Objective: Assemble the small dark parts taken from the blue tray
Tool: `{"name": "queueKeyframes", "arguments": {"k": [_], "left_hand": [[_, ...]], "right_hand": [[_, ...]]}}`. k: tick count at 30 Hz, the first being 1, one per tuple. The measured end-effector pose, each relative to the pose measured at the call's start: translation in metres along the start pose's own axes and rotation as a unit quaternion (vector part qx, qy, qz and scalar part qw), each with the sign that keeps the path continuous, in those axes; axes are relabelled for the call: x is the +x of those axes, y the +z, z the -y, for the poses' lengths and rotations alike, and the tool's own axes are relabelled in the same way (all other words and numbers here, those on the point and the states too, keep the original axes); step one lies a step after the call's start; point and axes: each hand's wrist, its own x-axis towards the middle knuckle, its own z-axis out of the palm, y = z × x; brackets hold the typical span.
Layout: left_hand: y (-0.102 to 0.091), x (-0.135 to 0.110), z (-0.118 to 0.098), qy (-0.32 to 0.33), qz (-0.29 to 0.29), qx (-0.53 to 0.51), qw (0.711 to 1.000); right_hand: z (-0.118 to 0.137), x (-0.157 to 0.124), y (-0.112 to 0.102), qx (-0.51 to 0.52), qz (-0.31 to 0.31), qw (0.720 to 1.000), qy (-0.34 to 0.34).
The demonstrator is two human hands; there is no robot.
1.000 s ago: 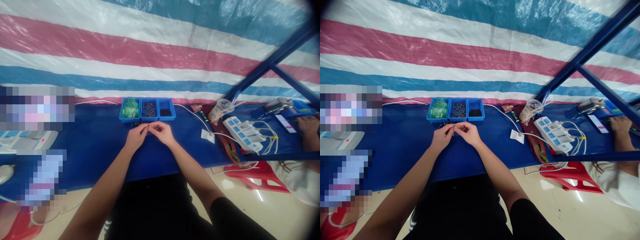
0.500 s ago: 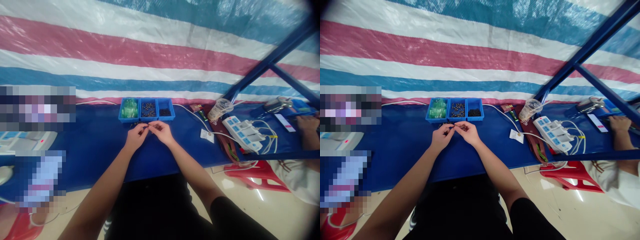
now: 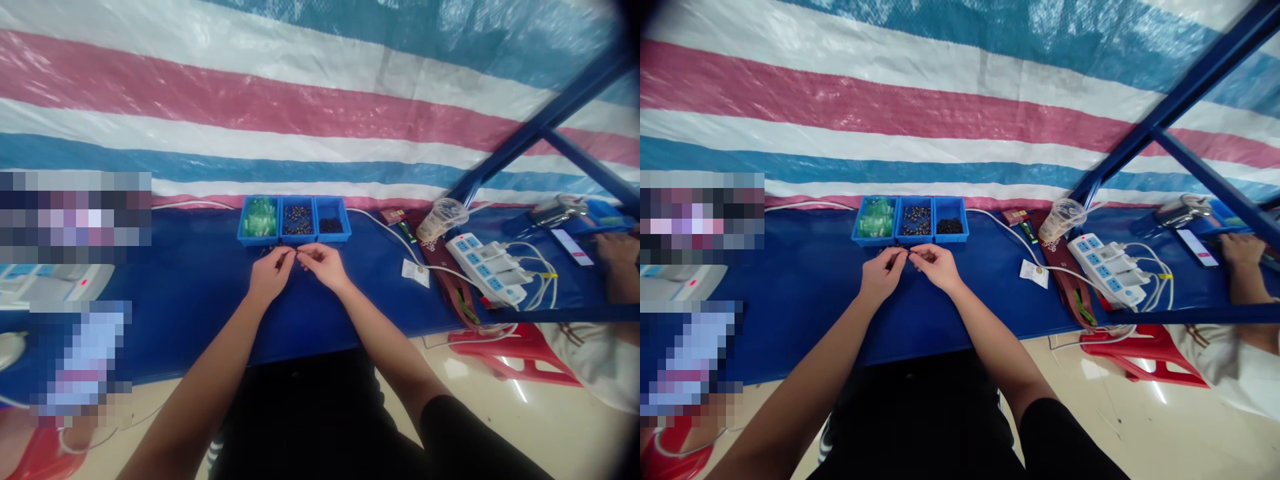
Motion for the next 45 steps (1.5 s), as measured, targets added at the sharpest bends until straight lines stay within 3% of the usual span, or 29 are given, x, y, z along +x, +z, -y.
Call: {"name": "queueKeyframes", "arguments": {"k": [7, 10, 12, 14, 17, 19, 23, 37, 45], "left_hand": [[-0.001, 0.003, 0.002, -0.011, -0.040, 0.017, 0.999], [0.000, 0.003, 0.001, -0.008, -0.044, 0.022, 0.999], [0.000, 0.002, 0.001, -0.012, -0.053, 0.022, 0.998], [-0.001, 0.002, 0.001, -0.029, -0.080, 0.019, 0.996], [-0.003, 0.004, 0.002, -0.067, -0.139, 0.010, 0.988], [-0.004, 0.005, 0.004, -0.092, -0.166, 0.000, 0.982], [-0.005, 0.007, 0.006, -0.114, -0.182, -0.020, 0.977], [-0.006, 0.005, 0.008, -0.120, -0.164, -0.025, 0.979], [-0.004, 0.004, 0.007, -0.119, -0.151, -0.031, 0.981]], "right_hand": [[-0.001, 0.017, 0.001, 0.077, -0.057, 0.995, 0.025], [-0.003, 0.021, 0.000, 0.102, -0.020, 0.995, 0.001], [-0.006, 0.020, -0.003, 0.042, 0.008, 0.999, -0.012], [-0.008, 0.015, -0.007, -0.082, 0.018, 0.996, -0.041], [-0.009, 0.008, -0.008, -0.275, 0.064, 0.949, -0.143], [-0.008, 0.006, -0.004, -0.351, 0.113, 0.910, -0.187], [-0.008, 0.005, 0.007, -0.447, 0.148, 0.866, -0.170], [-0.008, 0.005, 0.014, -0.513, 0.146, 0.831, -0.159], [-0.014, 0.007, 0.012, -0.506, 0.147, 0.830, -0.181]]}}
